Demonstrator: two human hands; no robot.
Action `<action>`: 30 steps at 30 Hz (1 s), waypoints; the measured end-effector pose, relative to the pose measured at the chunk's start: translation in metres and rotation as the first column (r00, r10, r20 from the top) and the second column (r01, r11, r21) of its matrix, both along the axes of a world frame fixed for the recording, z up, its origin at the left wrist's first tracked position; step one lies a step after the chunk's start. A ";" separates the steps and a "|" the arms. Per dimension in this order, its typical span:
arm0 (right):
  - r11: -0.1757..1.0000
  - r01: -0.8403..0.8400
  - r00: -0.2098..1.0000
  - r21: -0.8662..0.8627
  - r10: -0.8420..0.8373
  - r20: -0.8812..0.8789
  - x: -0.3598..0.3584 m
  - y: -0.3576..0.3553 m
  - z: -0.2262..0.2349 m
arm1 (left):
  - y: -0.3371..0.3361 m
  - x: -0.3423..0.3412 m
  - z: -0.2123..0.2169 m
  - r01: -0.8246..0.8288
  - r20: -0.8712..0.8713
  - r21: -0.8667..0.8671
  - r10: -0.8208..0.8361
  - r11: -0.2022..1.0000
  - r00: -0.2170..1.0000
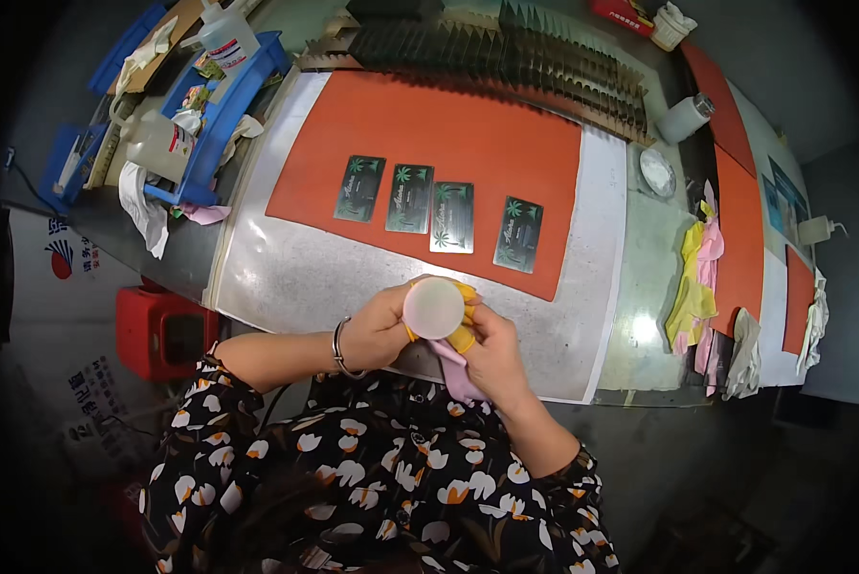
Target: The person wipes the surface of small rectangular cards using a white cloth and a liquid solution. They handle the cards one by one, wiping each side and placing them back on the table. The person occasionally refills the cloth with liquid from a bottle.
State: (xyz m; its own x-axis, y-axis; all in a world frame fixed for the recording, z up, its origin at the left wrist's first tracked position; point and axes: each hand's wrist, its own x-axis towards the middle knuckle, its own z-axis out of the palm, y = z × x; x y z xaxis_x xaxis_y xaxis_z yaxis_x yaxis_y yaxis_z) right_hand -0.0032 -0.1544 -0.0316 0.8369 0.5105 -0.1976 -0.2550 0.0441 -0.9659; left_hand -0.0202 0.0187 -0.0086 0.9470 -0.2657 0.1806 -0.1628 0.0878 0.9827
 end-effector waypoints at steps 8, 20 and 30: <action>0.970 -0.026 0.897 -0.243 0.130 0.423 0.006 -0.015 0.040 | -0.003 0.011 0.009 0.291 -0.135 0.103 -0.276 0.951 0.952; 0.960 0.188 0.979 0.205 -0.199 0.033 -0.011 0.012 0.036 | -0.018 -0.001 -0.016 0.190 -0.524 -0.164 -0.249 0.968 0.814; 0.966 -0.215 0.835 0.145 0.259 -0.485 0.023 -0.049 0.040 | -0.002 -0.002 0.032 -0.066 0.292 0.595 -0.138 0.801 0.946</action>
State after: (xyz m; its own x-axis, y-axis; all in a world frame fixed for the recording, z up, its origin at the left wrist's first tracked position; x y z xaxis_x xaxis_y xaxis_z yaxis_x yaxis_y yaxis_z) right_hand 0.0199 -0.2032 0.0083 0.4897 0.7128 -0.5021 -0.7112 -0.0066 -0.7030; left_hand -0.0217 0.0166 0.0235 0.8569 -0.4491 0.2531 -0.4703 -0.4800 0.7406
